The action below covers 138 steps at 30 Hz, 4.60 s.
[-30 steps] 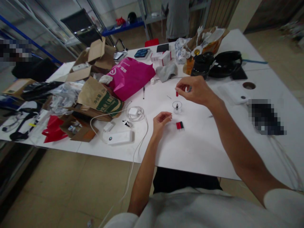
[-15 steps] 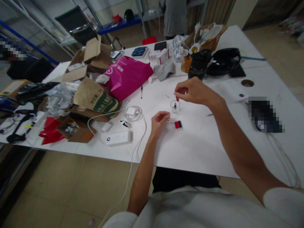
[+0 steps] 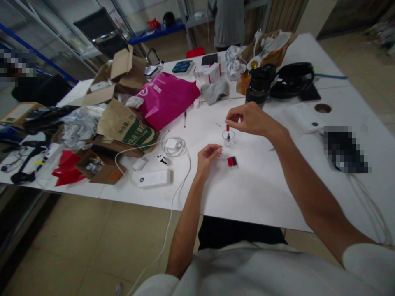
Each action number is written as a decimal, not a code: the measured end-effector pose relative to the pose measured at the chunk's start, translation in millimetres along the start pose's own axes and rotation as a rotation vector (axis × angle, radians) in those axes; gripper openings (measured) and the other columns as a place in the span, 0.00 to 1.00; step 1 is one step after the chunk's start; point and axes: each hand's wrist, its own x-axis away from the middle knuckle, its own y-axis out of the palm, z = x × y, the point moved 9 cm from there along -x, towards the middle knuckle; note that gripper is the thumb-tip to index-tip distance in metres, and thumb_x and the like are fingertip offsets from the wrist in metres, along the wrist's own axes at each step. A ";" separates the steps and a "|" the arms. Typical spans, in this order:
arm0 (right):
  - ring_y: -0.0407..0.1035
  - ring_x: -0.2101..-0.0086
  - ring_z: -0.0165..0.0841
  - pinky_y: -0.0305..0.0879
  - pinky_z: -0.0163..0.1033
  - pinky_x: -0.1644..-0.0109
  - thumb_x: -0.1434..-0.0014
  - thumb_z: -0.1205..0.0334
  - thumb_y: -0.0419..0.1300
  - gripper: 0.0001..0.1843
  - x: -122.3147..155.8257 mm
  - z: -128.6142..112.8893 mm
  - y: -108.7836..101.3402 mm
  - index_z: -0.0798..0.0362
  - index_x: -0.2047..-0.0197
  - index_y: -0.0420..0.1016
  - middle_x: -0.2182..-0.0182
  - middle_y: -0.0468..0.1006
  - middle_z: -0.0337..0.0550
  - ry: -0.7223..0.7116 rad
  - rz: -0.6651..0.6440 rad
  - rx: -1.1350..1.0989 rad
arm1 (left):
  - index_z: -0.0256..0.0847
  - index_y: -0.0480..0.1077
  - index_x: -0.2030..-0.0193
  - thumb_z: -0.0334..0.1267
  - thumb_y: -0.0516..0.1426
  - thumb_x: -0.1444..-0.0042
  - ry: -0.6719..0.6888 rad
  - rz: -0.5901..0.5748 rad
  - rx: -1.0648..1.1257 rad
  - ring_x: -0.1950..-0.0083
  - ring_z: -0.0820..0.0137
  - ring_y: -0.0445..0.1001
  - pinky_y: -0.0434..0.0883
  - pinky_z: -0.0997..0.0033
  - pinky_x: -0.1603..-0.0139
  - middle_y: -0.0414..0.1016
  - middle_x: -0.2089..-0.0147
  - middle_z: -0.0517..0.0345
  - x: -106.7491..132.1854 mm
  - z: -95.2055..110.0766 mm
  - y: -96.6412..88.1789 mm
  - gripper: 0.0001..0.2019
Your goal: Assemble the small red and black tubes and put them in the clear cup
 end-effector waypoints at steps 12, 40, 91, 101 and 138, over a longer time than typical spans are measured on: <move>0.81 0.63 0.41 0.72 0.47 0.51 0.29 0.55 0.68 0.11 0.9 0.0 -1.6 0.49 0.59 0.91 0.64 0.91 0.46 0.094 -0.104 0.117 | 0.43 0.88 0.56 0.51 0.81 0.45 0.015 -0.007 0.014 0.58 0.69 0.80 0.75 0.68 0.54 0.87 0.57 0.55 -1.0 -0.5 0.6 0.17; 0.82 0.62 0.42 0.71 0.46 0.51 0.31 0.61 0.66 0.11 1.7 10.1 12.1 0.52 0.59 0.91 0.63 0.91 0.48 0.103 -0.221 0.174 | 0.44 0.88 0.57 0.51 0.80 0.43 0.021 -0.030 0.002 0.58 0.68 0.80 0.76 0.67 0.53 0.87 0.56 0.55 -1.1 -1.7 2.5 0.16; 0.81 0.61 0.46 0.72 0.47 0.55 0.31 0.47 0.76 0.13 12.0 29.6 36.0 0.47 0.60 0.93 0.68 0.87 0.51 0.240 -0.329 0.238 | 0.44 0.88 0.56 0.52 0.80 0.43 0.020 -0.029 -0.001 0.57 0.68 0.80 0.76 0.67 0.53 0.87 0.56 0.54 -0.2 1.0 0.7 0.18; 0.82 0.61 0.47 0.74 0.47 0.56 0.33 0.43 0.77 0.15 11.4 29.1 39.2 0.45 0.57 0.94 0.67 0.88 0.51 0.209 -0.335 0.190 | 0.44 0.87 0.56 0.54 0.80 0.44 0.019 -0.021 -0.017 0.56 0.67 0.80 0.76 0.66 0.53 0.87 0.55 0.54 -0.3 1.0 0.1 0.19; 0.84 0.57 0.47 0.76 0.47 0.51 0.28 0.45 0.74 0.18 13.3 31.6 39.4 0.52 0.53 0.94 0.61 0.90 0.55 0.276 -0.423 0.230 | 0.43 0.87 0.56 0.52 0.80 0.44 0.005 -0.031 0.010 0.57 0.68 0.81 0.76 0.68 0.52 0.87 0.56 0.55 -0.4 -1.4 1.4 0.18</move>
